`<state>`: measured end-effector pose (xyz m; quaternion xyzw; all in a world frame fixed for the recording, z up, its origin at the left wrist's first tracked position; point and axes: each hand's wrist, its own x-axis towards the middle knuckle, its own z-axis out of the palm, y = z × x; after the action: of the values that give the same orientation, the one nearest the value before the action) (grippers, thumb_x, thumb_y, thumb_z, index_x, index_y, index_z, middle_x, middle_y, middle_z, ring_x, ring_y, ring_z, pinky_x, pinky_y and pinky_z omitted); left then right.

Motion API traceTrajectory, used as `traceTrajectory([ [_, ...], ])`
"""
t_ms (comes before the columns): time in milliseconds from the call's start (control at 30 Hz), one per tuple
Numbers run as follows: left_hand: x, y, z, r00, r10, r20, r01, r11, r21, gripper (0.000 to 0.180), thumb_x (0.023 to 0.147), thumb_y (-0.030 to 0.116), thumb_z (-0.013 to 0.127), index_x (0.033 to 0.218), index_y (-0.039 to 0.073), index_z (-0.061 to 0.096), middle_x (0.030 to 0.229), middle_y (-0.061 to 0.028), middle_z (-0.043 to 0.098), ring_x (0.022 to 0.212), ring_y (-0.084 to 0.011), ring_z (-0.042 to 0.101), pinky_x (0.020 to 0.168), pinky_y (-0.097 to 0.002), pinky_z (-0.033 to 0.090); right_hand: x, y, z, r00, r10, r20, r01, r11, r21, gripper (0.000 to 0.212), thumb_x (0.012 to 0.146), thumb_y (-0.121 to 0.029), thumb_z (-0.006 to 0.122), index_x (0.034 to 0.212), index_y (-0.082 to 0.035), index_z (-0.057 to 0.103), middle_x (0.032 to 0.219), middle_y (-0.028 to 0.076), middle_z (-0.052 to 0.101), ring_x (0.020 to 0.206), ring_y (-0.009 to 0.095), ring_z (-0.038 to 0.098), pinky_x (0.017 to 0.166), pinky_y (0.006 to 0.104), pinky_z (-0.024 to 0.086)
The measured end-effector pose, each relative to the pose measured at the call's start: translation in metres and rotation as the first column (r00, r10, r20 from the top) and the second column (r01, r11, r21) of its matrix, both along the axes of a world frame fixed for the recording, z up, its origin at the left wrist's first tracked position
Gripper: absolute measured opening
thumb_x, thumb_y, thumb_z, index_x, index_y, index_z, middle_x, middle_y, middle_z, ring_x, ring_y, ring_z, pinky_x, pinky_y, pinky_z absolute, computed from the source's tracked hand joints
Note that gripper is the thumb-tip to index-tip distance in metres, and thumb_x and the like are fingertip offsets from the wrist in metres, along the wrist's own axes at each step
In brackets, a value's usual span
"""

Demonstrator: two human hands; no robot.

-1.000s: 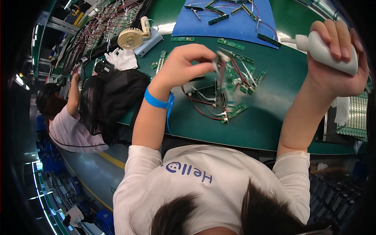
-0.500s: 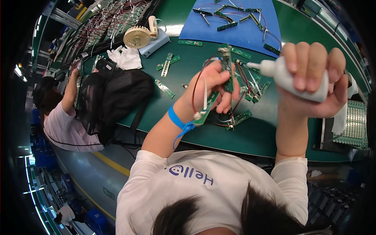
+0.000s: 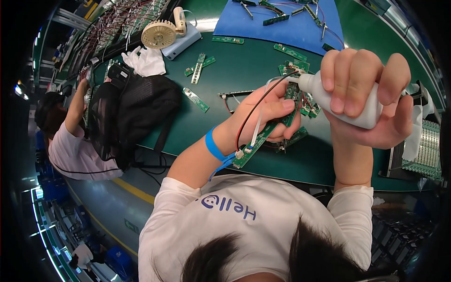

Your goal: Applying adhesive and assembling components on small circuit boards at a factory workbench.

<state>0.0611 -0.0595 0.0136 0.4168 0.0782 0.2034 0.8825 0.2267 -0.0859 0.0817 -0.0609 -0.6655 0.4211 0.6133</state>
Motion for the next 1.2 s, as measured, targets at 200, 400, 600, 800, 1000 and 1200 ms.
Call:
traceTrajectory([
  [200, 0.001, 0.0, -0.001, 0.999, -0.043, 0.012, 0.043, 0.999, -0.011, 0.034, 0.088, 0.024, 0.042, 0.112, 0.001, 0.037, 0.058, -0.0123, 0.048, 0.035, -0.0066, 0.028, 0.035, -0.0181, 0.023, -0.004, -0.005, 0.005, 0.998, -0.006, 0.061, 0.007, 1.0, -0.013, 0.028, 0.087, -0.04, 0.034, 0.073, -0.016, 0.038, 0.061, 0.002, 0.051, 0.056, 0.012, 0.048, 0.064, 0.026, 0.037],
  [400, 0.001, -0.001, -0.002, 0.999, -0.041, 0.023, 0.041, 0.999, -0.026, 0.034, 0.088, 0.025, 0.041, 0.111, 0.001, 0.037, 0.057, -0.0114, 0.047, 0.037, -0.007, 0.03, 0.035, -0.0185, 0.024, -0.007, -0.006, -0.004, 0.994, -0.09, -0.067, 0.087, 0.995, -0.042, 0.028, 0.09, -0.036, 0.031, 0.071, -0.017, 0.038, 0.061, 0.002, 0.051, 0.056, 0.012, 0.048, 0.063, 0.0259, 0.037],
  [600, 0.001, -0.002, 0.001, 0.997, -0.07, 0.019, 0.071, 0.993, -0.094, 0.033, 0.088, 0.016, 0.039, 0.12, 0.008, 0.037, 0.06, -0.01, 0.049, 0.041, -0.0066, 0.031, 0.04, -0.0182, 0.026, -0.004, -0.008, 0.006, 0.996, -0.093, 0.015, 0.093, 0.995, -0.041, 0.028, 0.09, -0.037, 0.031, 0.071, -0.016, 0.037, 0.06, 0.002, 0.051, 0.056, 0.012, 0.048, 0.063, 0.0261, 0.037],
  [800, 0.0, -0.001, -0.001, 0.999, -0.052, 0.013, 0.053, 0.996, -0.07, 0.03, 0.088, 0.015, 0.039, 0.117, 0.008, 0.039, 0.059, -0.0096, 0.049, 0.041, -0.0068, 0.032, 0.04, -0.0181, 0.026, -0.011, -0.009, 0.007, 0.996, -0.034, 0.078, 0.037, 0.999, -0.029, 0.028, 0.089, -0.037, 0.032, 0.071, -0.016, 0.037, 0.061, 0.002, 0.051, 0.056, 0.013, 0.049, 0.063, 0.0263, 0.036],
  [1000, -0.002, -0.001, -0.001, 0.999, -0.004, 0.037, 0.008, 0.996, -0.09, 0.024, 0.088, 0.015, 0.04, 0.11, 0.006, 0.041, 0.058, -0.0096, 0.049, 0.041, -0.0071, 0.033, 0.039, -0.0186, 0.027, -0.002, -0.011, -0.006, 0.999, 0.01, -0.034, -0.011, 0.999, -0.052, 0.024, 0.087, -0.035, 0.038, 0.072, -0.016, 0.039, 0.063, 0.002, 0.052, 0.058, 0.013, 0.049, 0.064, 0.0255, 0.035],
  [1200, -0.002, 0.0, 0.003, 1.0, -0.027, 0.012, 0.028, 0.996, -0.086, 0.026, 0.087, 0.013, 0.04, 0.112, 0.006, 0.04, 0.059, -0.0095, 0.05, 0.042, -0.0067, 0.035, 0.039, -0.0186, 0.028, -0.001, -0.014, -0.006, 0.995, -0.077, -0.071, 0.076, 0.997, -0.021, 0.021, 0.084, -0.035, 0.041, 0.073, -0.017, 0.041, 0.065, 0.002, 0.053, 0.058, 0.012, 0.048, 0.064, 0.0252, 0.035],
])
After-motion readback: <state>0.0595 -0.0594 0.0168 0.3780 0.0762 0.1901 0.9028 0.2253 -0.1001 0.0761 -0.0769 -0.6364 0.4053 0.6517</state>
